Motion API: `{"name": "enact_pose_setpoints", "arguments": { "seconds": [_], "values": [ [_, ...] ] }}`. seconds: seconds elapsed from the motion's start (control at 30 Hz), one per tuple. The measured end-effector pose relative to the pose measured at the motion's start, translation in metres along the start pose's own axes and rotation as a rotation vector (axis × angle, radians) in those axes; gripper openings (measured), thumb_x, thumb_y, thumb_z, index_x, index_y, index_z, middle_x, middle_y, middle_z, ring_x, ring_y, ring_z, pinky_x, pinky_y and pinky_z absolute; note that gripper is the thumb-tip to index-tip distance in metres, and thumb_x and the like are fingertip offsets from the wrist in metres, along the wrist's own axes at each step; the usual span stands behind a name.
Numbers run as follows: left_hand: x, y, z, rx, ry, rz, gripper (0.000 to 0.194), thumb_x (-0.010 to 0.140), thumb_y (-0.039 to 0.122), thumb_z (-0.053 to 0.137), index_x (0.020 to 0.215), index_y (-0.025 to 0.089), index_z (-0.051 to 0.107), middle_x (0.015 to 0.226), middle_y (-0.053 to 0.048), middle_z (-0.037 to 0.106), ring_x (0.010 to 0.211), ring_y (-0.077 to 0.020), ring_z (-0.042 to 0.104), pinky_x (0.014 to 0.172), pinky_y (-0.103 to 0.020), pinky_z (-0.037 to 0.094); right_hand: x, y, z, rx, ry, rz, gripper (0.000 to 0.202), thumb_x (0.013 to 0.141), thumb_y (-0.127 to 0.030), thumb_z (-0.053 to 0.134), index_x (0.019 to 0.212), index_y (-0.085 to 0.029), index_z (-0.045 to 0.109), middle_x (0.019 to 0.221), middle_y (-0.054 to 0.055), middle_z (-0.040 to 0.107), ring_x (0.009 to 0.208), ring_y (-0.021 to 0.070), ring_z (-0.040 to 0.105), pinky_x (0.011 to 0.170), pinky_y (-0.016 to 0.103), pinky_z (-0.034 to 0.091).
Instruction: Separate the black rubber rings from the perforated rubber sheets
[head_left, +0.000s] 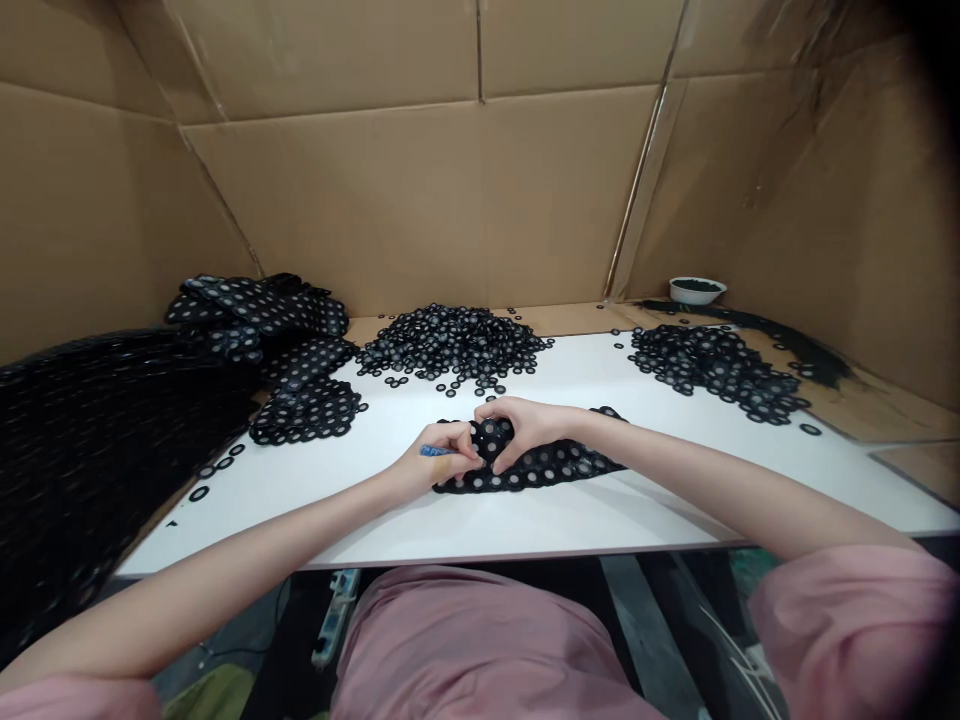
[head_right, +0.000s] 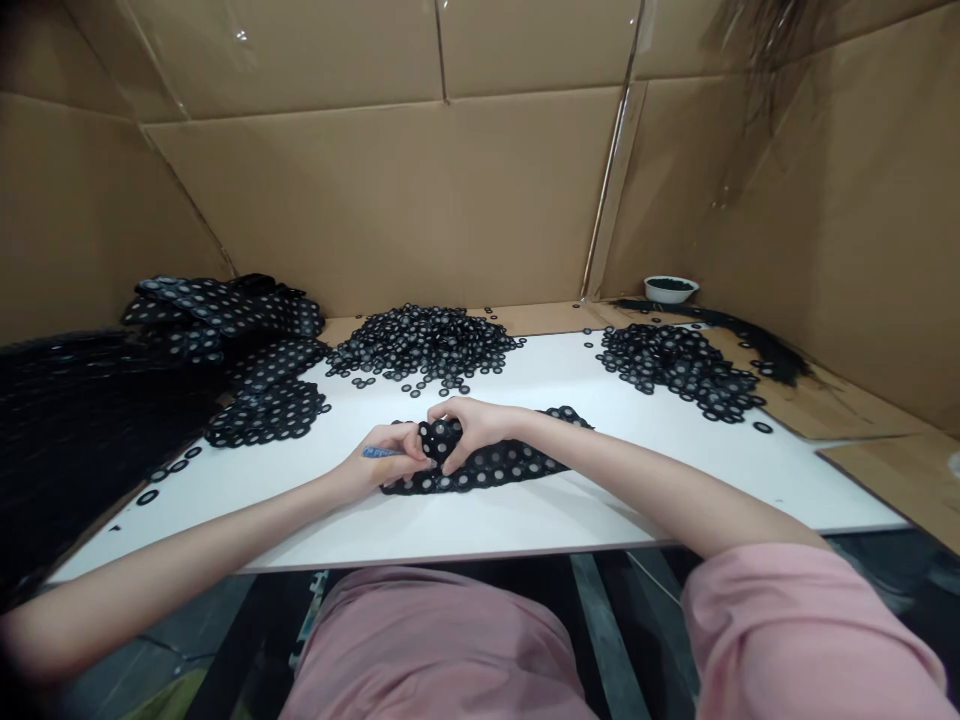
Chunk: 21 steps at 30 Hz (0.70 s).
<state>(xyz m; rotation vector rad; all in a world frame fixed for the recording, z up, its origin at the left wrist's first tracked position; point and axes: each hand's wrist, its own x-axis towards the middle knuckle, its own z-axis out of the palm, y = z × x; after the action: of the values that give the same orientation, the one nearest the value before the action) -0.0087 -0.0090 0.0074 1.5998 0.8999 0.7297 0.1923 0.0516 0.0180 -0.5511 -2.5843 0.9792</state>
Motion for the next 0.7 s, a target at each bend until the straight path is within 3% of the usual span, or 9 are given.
{"name": "enact_pose_setpoints", "arguments": {
  "seconds": [0.2, 0.33, 0.5, 0.7],
  "values": [
    [0.0, -0.003, 0.0, 0.048, -0.068, 0.017, 0.021, 0.072, 0.022, 0.064, 0.062, 0.014, 0.047, 0.052, 0.004, 0.052, 0.045, -0.0054, 0.042, 0.043, -0.017, 0.028, 0.0, -0.002, 0.0, -0.05, -0.014, 0.02, 0.044, 0.056, -0.039, 0.079, 0.084, -0.018, 0.052, 0.08, -0.003, 0.051, 0.077, 0.0148, 0.048, 0.069, 0.023, 0.038],
    [0.0, -0.002, 0.001, 0.014, -0.014, 0.038, 0.022, 0.071, 0.022, 0.066, 0.061, 0.014, 0.047, 0.054, 0.003, 0.053, 0.048, -0.007, 0.047, 0.046, -0.018, 0.032, -0.002, -0.012, -0.001, -0.055, -0.039, 0.103, 0.054, 0.05, -0.044, 0.082, 0.088, -0.02, 0.053, 0.085, -0.003, 0.055, 0.078, 0.016, 0.05, 0.067, 0.024, 0.039],
    [-0.005, 0.003, 0.002, -0.084, 0.114, -0.005, 0.026, 0.068, 0.023, 0.068, 0.062, 0.016, 0.044, 0.048, 0.005, 0.051, 0.039, -0.005, 0.039, 0.039, -0.017, 0.022, -0.002, -0.023, -0.003, -0.044, -0.074, 0.165, 0.056, 0.047, -0.04, 0.084, 0.089, -0.019, 0.054, 0.089, -0.002, 0.058, 0.08, 0.0171, 0.053, 0.068, 0.025, 0.041],
    [-0.017, 0.01, 0.011, -0.083, 0.076, -0.025, 0.026, 0.067, 0.022, 0.069, 0.061, 0.015, 0.045, 0.05, 0.004, 0.052, 0.042, -0.0047, 0.038, 0.041, -0.017, 0.025, -0.002, -0.021, -0.001, 0.048, -0.071, 0.131, 0.055, 0.047, -0.035, 0.084, 0.091, -0.019, 0.055, 0.09, -0.002, 0.059, 0.083, 0.017, 0.055, 0.072, 0.025, 0.043]
  ]
}}
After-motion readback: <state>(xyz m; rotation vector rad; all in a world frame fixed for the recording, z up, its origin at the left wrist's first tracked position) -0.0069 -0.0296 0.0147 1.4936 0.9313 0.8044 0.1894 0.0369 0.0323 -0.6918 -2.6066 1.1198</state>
